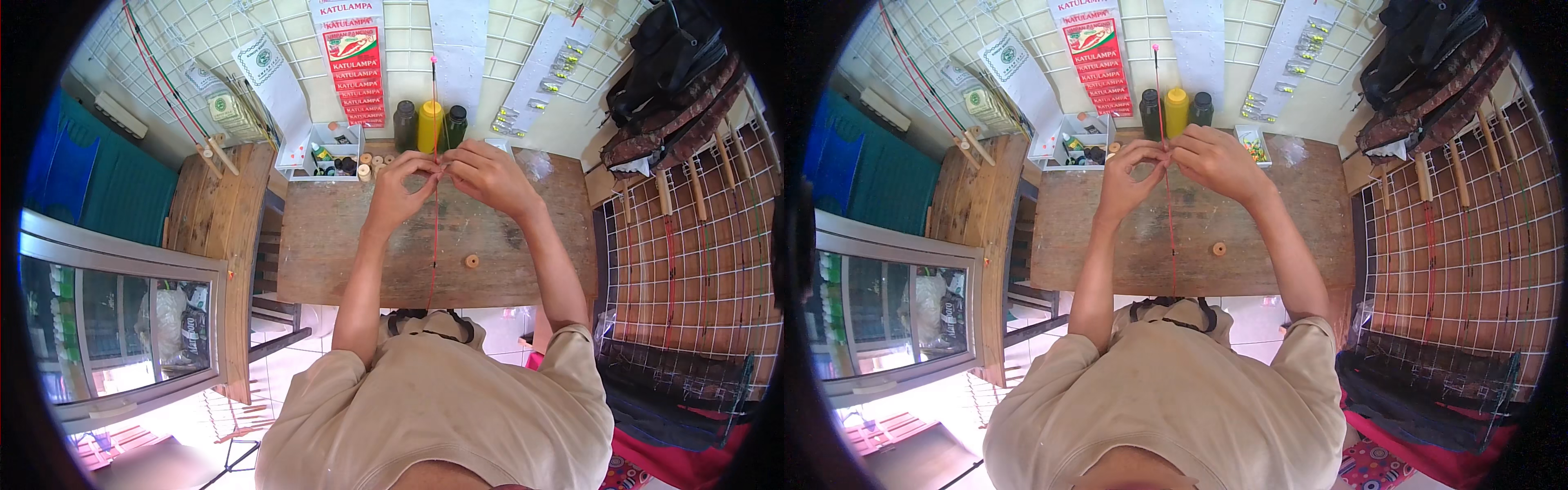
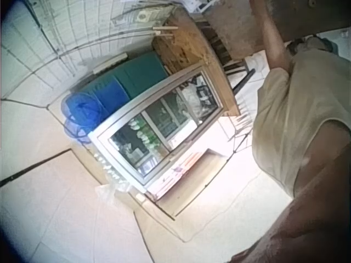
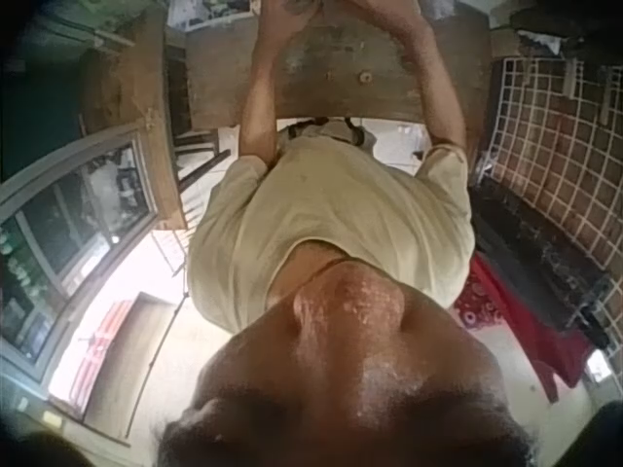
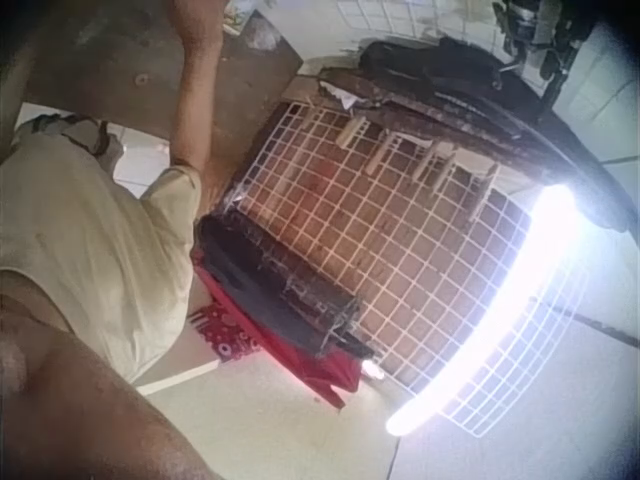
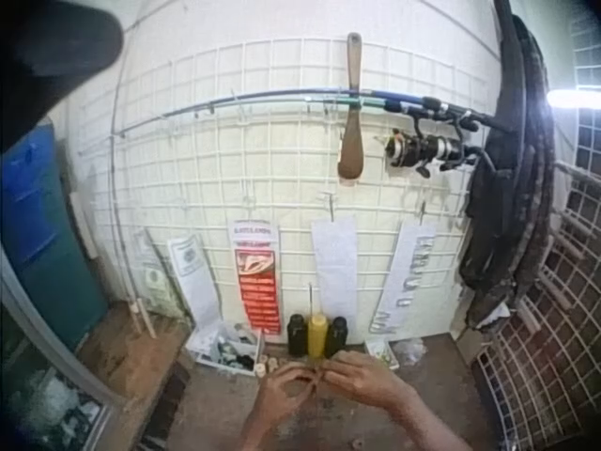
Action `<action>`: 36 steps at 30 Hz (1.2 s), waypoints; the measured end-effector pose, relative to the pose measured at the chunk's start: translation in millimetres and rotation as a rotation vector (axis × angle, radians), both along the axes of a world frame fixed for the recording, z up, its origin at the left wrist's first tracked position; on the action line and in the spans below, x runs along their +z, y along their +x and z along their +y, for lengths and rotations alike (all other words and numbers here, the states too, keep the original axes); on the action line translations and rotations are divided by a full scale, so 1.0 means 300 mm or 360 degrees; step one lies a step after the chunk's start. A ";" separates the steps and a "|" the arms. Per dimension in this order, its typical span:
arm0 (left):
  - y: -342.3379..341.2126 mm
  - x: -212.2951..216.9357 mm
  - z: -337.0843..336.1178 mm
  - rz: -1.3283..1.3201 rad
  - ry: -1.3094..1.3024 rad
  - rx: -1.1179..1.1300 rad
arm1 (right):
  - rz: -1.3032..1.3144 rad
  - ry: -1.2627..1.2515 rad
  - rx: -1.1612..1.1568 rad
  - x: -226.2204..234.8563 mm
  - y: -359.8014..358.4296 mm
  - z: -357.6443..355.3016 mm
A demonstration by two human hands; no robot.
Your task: Assemble a fishing rig by attaching a line to a thin rod and adding a float.
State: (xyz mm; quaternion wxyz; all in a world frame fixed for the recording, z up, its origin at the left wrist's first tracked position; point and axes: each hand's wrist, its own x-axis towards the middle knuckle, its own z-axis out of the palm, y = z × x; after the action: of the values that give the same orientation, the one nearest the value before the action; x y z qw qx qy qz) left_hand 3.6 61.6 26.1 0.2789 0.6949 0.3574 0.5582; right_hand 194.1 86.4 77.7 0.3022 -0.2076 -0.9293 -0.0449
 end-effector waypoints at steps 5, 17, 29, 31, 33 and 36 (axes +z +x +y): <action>0.003 -0.011 -0.007 0.0001 -0.0065 -0.0018 | 0.0103 -0.0162 -0.0019 -0.006 0.003 -0.017; 0.005 -0.033 -0.011 -0.0126 -0.0143 -0.0069 | 0.0209 -0.0224 0.0010 -0.001 0.007 -0.017; 0.009 -0.027 -0.020 -0.0046 -0.0009 0.0011 | 0.0206 -0.0228 -0.0004 -0.008 0.000 -0.027; 0.009 -0.026 -0.022 -0.0042 0.0003 0.0028 | 0.0199 -0.0249 -0.0016 -0.015 -0.004 -0.028; 0.008 -0.024 -0.023 -0.0004 0.0037 0.0072 | 0.0234 -0.0375 -0.0071 -0.029 -0.009 -0.029; 0.004 -0.035 -0.023 0.0000 0.0069 0.0127 | 0.0352 -0.0483 -0.0015 -0.039 -0.014 -0.022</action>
State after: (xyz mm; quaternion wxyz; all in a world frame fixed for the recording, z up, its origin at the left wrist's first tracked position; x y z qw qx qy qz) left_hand 4.8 54.8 15.5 0.2413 0.6860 0.3726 0.5765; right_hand 190.0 79.8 66.0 0.3674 -0.2589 -0.8855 0.1175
